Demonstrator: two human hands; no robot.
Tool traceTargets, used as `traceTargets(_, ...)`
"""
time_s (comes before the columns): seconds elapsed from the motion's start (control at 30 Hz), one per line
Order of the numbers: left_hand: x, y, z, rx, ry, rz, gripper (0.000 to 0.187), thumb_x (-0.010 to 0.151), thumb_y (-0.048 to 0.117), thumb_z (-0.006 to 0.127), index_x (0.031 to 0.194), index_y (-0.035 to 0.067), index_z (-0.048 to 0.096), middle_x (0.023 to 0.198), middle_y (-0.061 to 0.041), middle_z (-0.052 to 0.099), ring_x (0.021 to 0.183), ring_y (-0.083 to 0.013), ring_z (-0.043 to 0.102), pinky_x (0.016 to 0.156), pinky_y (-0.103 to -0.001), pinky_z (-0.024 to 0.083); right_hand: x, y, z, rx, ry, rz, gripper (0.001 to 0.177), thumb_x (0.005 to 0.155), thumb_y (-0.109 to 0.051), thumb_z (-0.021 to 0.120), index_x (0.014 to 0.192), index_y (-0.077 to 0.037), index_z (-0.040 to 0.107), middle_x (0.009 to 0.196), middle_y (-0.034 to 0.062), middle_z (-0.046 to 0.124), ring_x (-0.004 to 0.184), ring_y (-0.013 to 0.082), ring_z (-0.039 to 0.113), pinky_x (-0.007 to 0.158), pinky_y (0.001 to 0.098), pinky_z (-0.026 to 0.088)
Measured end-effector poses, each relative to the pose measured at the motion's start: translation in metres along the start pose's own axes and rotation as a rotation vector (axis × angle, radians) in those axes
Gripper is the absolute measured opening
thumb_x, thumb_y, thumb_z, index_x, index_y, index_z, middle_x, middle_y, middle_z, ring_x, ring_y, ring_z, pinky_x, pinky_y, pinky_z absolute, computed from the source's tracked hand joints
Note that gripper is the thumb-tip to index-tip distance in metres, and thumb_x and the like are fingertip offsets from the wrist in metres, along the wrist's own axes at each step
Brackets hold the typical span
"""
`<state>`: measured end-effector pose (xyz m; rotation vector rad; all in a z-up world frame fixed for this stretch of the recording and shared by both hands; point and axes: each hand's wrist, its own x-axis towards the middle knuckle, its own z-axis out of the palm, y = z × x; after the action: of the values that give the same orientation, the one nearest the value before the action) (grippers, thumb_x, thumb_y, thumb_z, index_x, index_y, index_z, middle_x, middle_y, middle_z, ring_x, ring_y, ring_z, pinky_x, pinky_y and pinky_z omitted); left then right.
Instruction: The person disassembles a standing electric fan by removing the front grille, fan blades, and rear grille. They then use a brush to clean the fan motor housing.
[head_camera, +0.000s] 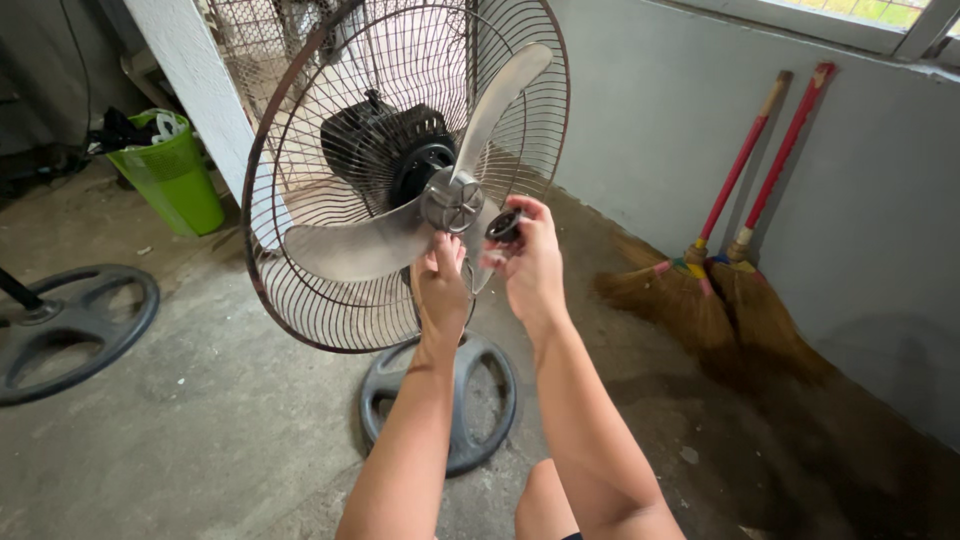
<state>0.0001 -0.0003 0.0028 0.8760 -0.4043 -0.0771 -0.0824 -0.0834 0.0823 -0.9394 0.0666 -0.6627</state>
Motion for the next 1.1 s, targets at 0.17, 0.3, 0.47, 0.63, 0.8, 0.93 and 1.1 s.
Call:
traceTargets(0.17, -0.004, 0.017, 0.009, -0.045, 0.038, -0.011, 0.058, 0.104, 0.034, 0.054, 0.132, -0.017, 0.054, 0.133, -0.029, 0.062, 0.128, -0.0316, 0.062, 0.109, -0.036, 0.051, 0.014, -0.005, -0.003, -0.152, -0.073, 0.116, 0.025, 0.101, -0.022, 0.070, 0.111, -0.011, 0.050, 0.096, 0.0052, 0.059, 0.070, 0.0177, 0.059, 0.050, 0.0315, 0.048)
traceTargets(0.3, -0.013, 0.042, 0.011, 0.414, 0.036, 0.006, 0.051, 0.102, 0.036, 0.060, 0.121, -0.010, 0.071, 0.111, -0.021, 0.079, 0.103, -0.0275, 0.072, 0.091, -0.035, 0.054, 0.021, -0.029, 0.013, -0.732, -0.213, -0.123, 0.045, 0.090, -0.005, 0.069, 0.129, -0.020, 0.053, 0.130, -0.0052, 0.060, 0.089, 0.0056, 0.062, 0.054, 0.0243, 0.051)
traceTargets(0.47, -0.011, 0.057, 0.019, 0.543, 0.085, 0.334, 0.037, 0.100, 0.029, 0.068, 0.116, -0.004, 0.071, 0.109, -0.019, 0.076, 0.101, -0.0270, 0.073, 0.089, -0.038, 0.053, 0.048, -0.048, 0.018, -0.747, -0.420, 0.010, 0.047, 0.096, 0.001, 0.070, 0.136, -0.007, 0.046, 0.130, 0.0076, 0.066, 0.090, 0.0111, 0.060, 0.060, 0.0256, 0.053)
traceTargets(0.63, -0.006, 0.052, 0.021, 0.512, 0.120, 0.518, 0.040, 0.098, 0.019, 0.073, 0.127, -0.005, 0.062, 0.118, -0.021, 0.071, 0.107, -0.0263, 0.069, 0.091, -0.038, 0.054, 0.056, -0.044, 0.014, -0.733, -0.507, 0.013, 0.058, 0.098, 0.004, 0.066, 0.146, -0.011, 0.037, 0.132, 0.0082, 0.065, 0.092, 0.0114, 0.062, 0.064, 0.0273, 0.058)
traceTargets(0.8, -0.004, 0.047, 0.024, 0.470, 0.200, 0.284, 0.044, 0.091, 0.018, 0.076, 0.126, -0.005, 0.062, 0.113, -0.019, 0.073, 0.095, -0.0216, 0.074, 0.079, -0.033, 0.058, 0.050, -0.051, 0.016, -0.668, -0.596, -0.003, 0.074, 0.097, 0.009, 0.062, 0.158, -0.023, 0.035, 0.129, 0.0109, 0.062, 0.089, 0.0108, 0.060, 0.063, 0.0261, 0.055)
traceTargets(0.93, -0.005, 0.047, 0.026, 0.546, 0.159, 0.329, 0.037, 0.095, 0.016, 0.076, 0.124, -0.005, 0.066, 0.111, -0.019, 0.075, 0.096, -0.0236, 0.075, 0.082, -0.035, 0.057, 0.047, -0.054, 0.019, -0.689, -0.625, -0.058, 0.072, 0.098, 0.009, 0.060, 0.157, -0.023, 0.033, 0.133, 0.0102, 0.063, 0.087, 0.0093, 0.060, 0.062, 0.0253, 0.056)
traceTargets(1.1, -0.007, 0.050, 0.027, 0.601, 0.199, 0.270, 0.028, 0.093, 0.017, 0.077, 0.110, -0.005, 0.074, 0.097, -0.017, 0.079, 0.085, -0.0216, 0.077, 0.075, -0.034, 0.055, 0.044, -0.052, 0.016, -0.692, -0.636, -0.081, 0.073, 0.096, 0.011, 0.060, 0.156, -0.022, 0.035, 0.137, 0.0104, 0.064, 0.090, 0.0078, 0.060, 0.064, 0.0242, 0.055)
